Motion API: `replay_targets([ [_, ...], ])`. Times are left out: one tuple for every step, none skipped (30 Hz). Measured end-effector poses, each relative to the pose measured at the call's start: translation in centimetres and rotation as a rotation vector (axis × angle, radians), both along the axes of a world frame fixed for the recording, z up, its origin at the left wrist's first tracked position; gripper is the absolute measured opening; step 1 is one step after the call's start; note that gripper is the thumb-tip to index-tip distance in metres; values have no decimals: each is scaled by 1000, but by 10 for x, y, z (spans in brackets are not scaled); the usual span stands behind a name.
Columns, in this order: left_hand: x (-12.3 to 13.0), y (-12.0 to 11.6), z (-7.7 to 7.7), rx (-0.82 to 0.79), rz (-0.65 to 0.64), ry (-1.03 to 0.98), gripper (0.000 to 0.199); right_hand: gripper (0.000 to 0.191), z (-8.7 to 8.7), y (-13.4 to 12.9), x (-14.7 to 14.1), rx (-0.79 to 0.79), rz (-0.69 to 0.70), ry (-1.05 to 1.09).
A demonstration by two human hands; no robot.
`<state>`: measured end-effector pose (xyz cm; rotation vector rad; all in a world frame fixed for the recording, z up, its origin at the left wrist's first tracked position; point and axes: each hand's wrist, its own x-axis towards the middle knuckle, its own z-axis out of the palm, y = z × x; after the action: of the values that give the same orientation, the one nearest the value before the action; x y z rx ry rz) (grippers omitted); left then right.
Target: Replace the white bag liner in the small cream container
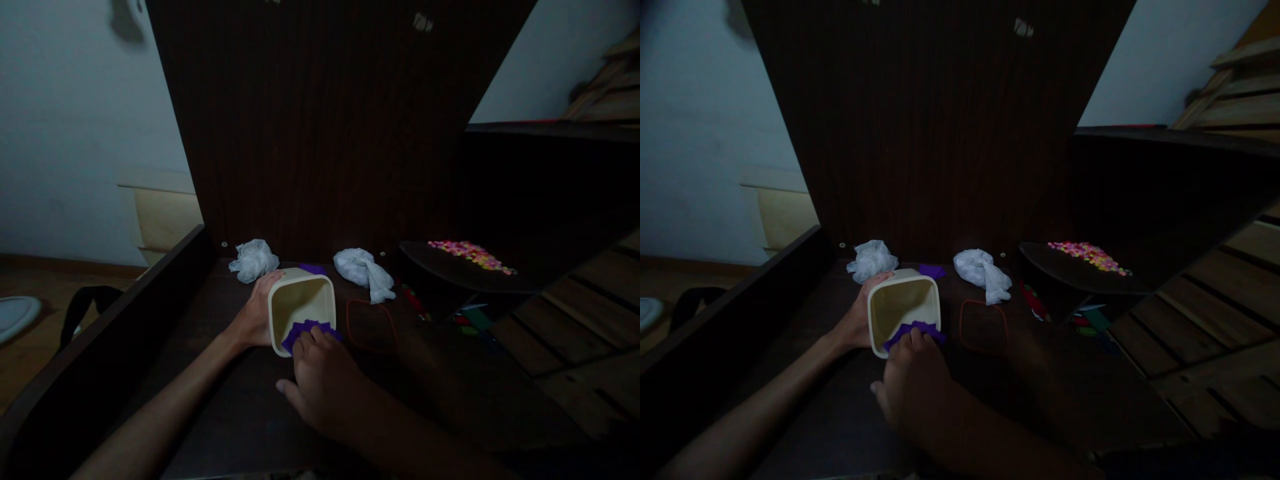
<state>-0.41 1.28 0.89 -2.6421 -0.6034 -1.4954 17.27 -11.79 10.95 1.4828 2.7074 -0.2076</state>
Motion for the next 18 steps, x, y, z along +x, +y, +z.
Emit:
replay_targets([
  [1,0,0,1,-3,-2,120,53,-2,2,-6,-6,-55,-39],
  [1,0,0,2,-8,-7,121,57,-4,3,-10,-9,-108,-77],
  [2,1,0,3,-12,-13,121,63,-6,5,-14,-6,-150,-112],
  [3,0,0,5,-17,-18,121,69,-9,8,-17,-2,-178,-143],
  [4,0,0,9,-22,-18,120,75,-11,11,-18,4,-182,-161],
  [5,-1,0,14,-29,-15,119,78,-13,14,-18,2,-171,-167],
  [6,-2,1,20,-36,-7,118,80,-16,19,-17,-20,-145,-161],
  [7,-3,1,26,-44,4,117,82,-19,24,-16,-57,-115,-146],
  [8,-4,2,27,-51,15,117,84,-22,30,-14,-101,-83,-126],
  [8,-5,3,24,-57,24,119,88,-24,37,-13,-143,-54,-100],
  [8,-6,3,18,-62,31,120,96,-27,44,-12,-182,-31,-77],
  [7,-7,3,11,-63,35,121,107,-28,51,-11,-220,-14,-65],
  [7,-7,4,5,-62,36,122,118,-29,58,-10,-259,3,-65],
  [6,-8,3,1,-60,37,122,127,-29,65,-10,-299,23,-72],
  [5,-8,3,-2,-58,37,122,133,-28,71,-10,-339,43,-86],
  [5,-8,3,-4,-56,35,121,135,-26,75,-11,-372,58,-100],
  [4,-8,2,-4,-57,32,121,134,-25,79,-11,-397,74,-109],
  [4,-8,1,-3,-61,29,121,131,-23,81,-12,-413,90,-109],
])
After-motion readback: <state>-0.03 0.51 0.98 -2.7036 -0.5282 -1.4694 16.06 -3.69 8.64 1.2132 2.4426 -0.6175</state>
